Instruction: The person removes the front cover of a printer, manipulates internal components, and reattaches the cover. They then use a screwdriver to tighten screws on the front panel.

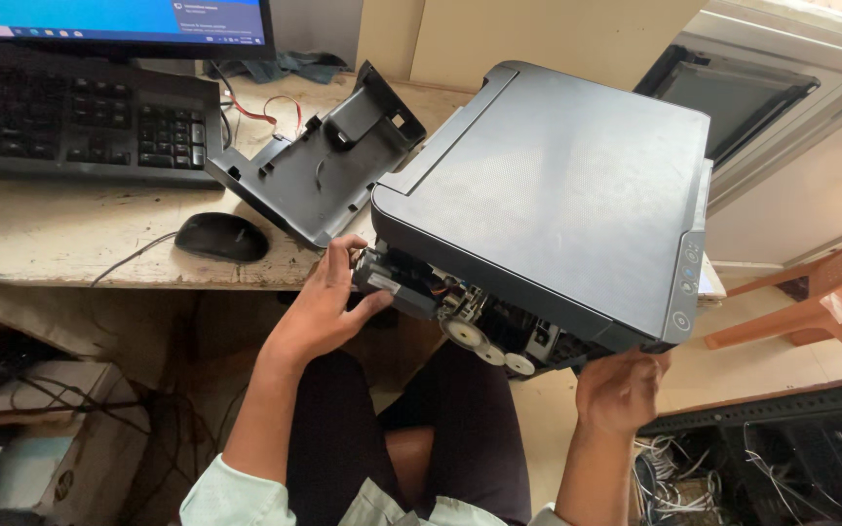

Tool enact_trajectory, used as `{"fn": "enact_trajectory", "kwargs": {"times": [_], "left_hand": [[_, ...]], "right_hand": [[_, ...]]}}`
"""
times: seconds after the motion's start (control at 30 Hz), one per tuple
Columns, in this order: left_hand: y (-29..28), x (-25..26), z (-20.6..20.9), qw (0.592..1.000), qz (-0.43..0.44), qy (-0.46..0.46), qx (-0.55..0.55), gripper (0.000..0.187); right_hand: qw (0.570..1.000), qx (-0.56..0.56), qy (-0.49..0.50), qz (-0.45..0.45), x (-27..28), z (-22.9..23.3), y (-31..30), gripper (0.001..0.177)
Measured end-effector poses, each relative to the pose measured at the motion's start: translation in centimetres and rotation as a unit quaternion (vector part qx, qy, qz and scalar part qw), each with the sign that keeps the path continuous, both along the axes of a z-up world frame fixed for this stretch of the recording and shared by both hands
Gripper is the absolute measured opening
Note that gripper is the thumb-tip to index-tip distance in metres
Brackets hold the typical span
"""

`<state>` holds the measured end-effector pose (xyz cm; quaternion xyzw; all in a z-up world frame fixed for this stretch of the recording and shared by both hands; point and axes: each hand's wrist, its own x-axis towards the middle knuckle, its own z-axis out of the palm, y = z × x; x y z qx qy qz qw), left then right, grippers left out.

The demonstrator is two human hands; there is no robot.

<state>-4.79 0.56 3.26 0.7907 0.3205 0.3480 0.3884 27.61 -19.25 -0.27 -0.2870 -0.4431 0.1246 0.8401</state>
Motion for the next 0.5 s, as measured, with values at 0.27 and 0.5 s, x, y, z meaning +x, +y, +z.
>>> {"fn": "enact_trajectory", "kwargs": {"times": [0.27, 0.5], "left_hand": [[-2.6, 1.5, -0.2, 0.981, 0.043, -0.179, 0.065, 0.052], [-5.5, 3.0, -0.5, 0.96, 0.119, -0.232, -0.104, 0.051]], "right_hand": [[0.999, -0.005, -0.029, -0.022, -0.9, 1.3, 0.3, 0.07], [1.0, -0.016, -0.01, -0.008, -0.9, 1.2, 0.1, 0.065]]}}
